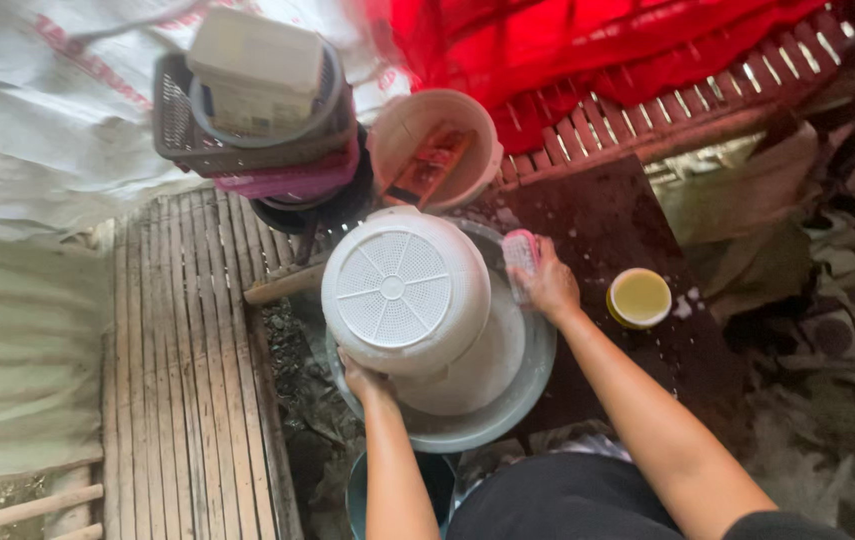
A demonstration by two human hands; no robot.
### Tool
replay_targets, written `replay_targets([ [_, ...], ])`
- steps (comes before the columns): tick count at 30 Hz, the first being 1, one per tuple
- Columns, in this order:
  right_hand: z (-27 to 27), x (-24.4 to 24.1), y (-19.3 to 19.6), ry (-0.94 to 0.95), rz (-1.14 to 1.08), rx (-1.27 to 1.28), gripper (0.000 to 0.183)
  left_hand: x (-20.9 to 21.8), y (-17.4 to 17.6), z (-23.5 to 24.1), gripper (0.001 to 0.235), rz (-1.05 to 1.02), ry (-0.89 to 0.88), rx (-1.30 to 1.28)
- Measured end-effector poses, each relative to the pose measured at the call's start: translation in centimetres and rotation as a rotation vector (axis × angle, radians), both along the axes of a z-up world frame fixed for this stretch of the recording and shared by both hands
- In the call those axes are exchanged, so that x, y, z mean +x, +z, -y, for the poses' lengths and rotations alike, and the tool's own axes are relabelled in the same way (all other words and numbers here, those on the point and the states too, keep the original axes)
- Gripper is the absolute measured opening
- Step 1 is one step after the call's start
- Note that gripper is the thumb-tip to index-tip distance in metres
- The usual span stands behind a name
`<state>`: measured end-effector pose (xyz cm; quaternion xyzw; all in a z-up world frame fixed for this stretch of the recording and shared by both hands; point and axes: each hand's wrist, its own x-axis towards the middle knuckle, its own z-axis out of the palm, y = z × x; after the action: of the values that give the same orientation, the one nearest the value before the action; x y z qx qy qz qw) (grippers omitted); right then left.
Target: The person washes a white plastic colander, a large metal basin, a black ladle, and a wooden grater using a pink sponge and soap in a basin of water. The person repeatedly refills the basin with water from a blue bucket and rinses the items before placing them aside.
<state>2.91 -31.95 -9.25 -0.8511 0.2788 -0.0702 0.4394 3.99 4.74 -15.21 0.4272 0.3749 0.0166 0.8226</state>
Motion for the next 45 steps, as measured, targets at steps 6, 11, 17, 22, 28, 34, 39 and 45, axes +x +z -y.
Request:
replay_targets([
  [6,6.3,0.1,-6.9,-0.286,0.361,0.704,0.037,0.5,2.2,0.3,0.076,0.02,-0.049,-0.023],
  [11,11.6,-2.8,-9.0,-0.304,0.206,0.376,0.042,0.5,2.6,1.2,0.081,0.02,-0.097,-0.071],
  [17,9.4,-3.8,-12.7,-0.077,-0.004,0.032,0.055,1.7,3.7,4.1,0.081,0.007,-0.054,-0.072],
  [22,9.3,-1.8,-13.1,-0.106,-0.097,-0.272,0.056,0.9,7.6,4.8,0.079,0.052,-0.05,0.018],
  [28,9.0,2.6,-11.3,-0.013,0.122,-0.252,0.045,-0.4,8.6,3.5,0.071,0.454,-0.173,-0.02],
  [34,3.9,12.1,-9.9,0.184,0.272,0.267,0.034,3.1,13.7,4.9,0.069,0.257,0.046,-0.023],
  [39,-0.7,19.6,-10.8,0.364,0.226,0.079,0.026,7.4,14.8,5.0,0.07,0.426,0.186,-0.028],
  [45,-3.2,26.3,-13.4,0.229,-0.181,0.377,0.026,10.8,18.8,6.7,0.075,0.364,0.204,0.026],
])
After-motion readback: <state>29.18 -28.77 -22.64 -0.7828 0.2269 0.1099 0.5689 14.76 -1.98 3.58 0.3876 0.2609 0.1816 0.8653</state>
